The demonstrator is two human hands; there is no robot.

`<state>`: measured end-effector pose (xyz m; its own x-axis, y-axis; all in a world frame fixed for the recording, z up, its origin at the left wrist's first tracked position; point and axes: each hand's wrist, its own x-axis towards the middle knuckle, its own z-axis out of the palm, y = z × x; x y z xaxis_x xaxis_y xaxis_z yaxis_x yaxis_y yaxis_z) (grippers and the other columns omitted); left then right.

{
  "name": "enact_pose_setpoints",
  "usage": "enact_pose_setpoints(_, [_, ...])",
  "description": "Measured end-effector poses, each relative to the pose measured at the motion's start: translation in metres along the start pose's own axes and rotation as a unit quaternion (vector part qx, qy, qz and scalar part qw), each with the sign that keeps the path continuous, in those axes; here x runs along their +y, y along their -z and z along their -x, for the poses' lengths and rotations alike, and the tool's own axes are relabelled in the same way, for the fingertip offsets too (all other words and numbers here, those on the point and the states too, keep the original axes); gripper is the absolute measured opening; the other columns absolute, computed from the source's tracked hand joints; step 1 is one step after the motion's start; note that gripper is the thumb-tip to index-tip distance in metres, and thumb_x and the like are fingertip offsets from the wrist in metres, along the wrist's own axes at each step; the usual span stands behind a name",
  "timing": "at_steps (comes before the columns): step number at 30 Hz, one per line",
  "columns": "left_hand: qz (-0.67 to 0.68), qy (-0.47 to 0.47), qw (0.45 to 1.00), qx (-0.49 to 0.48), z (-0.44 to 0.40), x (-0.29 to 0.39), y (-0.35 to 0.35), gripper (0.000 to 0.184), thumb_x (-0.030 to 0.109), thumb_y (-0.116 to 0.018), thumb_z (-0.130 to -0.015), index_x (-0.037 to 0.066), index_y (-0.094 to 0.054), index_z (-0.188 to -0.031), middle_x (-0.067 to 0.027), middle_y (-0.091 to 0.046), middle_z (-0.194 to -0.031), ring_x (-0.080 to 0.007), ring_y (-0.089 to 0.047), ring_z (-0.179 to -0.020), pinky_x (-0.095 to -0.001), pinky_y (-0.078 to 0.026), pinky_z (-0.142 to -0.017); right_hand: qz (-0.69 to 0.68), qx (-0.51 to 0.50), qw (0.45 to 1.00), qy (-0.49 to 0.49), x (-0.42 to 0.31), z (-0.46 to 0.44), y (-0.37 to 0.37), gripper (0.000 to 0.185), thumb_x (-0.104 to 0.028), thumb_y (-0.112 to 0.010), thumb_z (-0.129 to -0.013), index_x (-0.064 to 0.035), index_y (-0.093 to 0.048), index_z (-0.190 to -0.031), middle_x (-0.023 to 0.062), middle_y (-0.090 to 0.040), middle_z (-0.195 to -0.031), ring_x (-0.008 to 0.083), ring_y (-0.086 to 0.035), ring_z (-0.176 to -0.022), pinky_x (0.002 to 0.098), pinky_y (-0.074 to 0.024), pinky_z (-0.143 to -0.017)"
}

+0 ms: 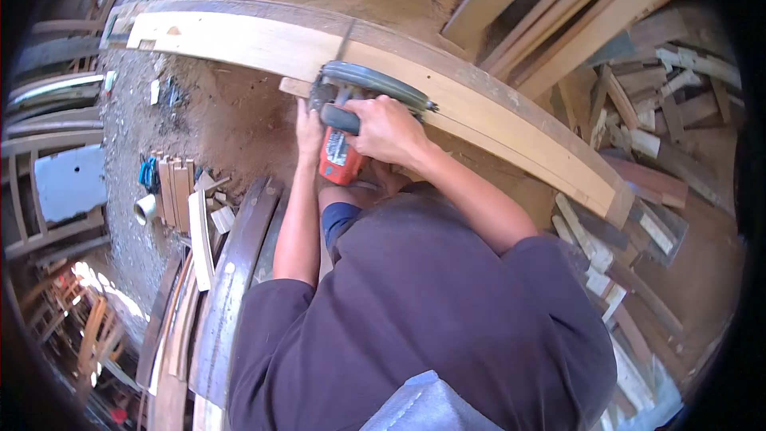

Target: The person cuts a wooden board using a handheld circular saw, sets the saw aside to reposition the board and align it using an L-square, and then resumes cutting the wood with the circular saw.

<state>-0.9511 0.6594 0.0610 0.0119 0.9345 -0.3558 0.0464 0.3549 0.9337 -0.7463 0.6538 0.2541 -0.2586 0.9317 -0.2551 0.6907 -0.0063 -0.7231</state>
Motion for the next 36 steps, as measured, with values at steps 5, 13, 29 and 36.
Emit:
enact_pose_setpoints(5, [0.059,-0.015,0.998,-0.032,-0.027,-0.022,0.041,0.068,0.016,-0.050,-0.104,-0.006,-0.028,-0.164,-0.0163,-0.065,-0.130,-0.0173,-0.065,-0.105,-0.0333,-0.056,-0.091,-0.009,-0.021,1.000,0.019,-0.018,-0.029,-0.010,0.049,-0.018,-0.076,-0.078,-0.0093,-0.076,-0.126,0.0274,-0.075,-0.096,0.0434,-0.075,-0.093,0.0512,-0.0605,-0.088])
enact_pose_setpoints(13, [0.126,0.008,0.991,-0.049,-0.061,-0.014,0.085,0.064,0.012,-0.057,-0.102,-0.003,-0.032,-0.160,-0.0120,-0.067,-0.120,-0.0146,-0.065,-0.096,-0.0310,-0.058,-0.081,-0.003,-0.029,1.000,0.001,-0.046,-0.068,-0.024,0.053,-0.022,-0.075,-0.077,-0.0118,-0.076,-0.129,0.0251,-0.077,-0.106,0.0422,-0.075,-0.098,0.0508,-0.0599,-0.094])
enact_pose_setpoints(29, [0.097,-0.034,0.992,-0.071,-0.106,0.008,0.159,0.065,0.013,-0.056,-0.106,0.000,-0.028,-0.162,-0.0118,-0.065,-0.126,-0.0165,-0.067,-0.102,-0.0331,-0.059,-0.086,-0.020,-0.031,0.999,-0.017,-0.102,-0.134,-0.049,0.050,-0.021,-0.075,-0.077,-0.0126,-0.077,-0.127,0.0251,-0.077,-0.104,0.0429,-0.075,-0.096,0.0511,-0.0604,-0.092])
enact_pose_setpoints(36, [0.092,-0.015,0.993,-0.068,-0.122,-0.011,0.191,0.069,0.021,-0.059,-0.106,-0.002,-0.027,-0.163,-0.0090,-0.066,-0.120,-0.0131,-0.065,-0.100,-0.0326,-0.058,-0.087,-0.011,0.007,1.000,0.019,-0.113,-0.145,-0.068,0.044,-0.022,-0.076,-0.077,-0.0102,-0.079,-0.120,0.0230,-0.077,-0.101,0.0415,-0.075,-0.095,0.0500,-0.0606,-0.092])
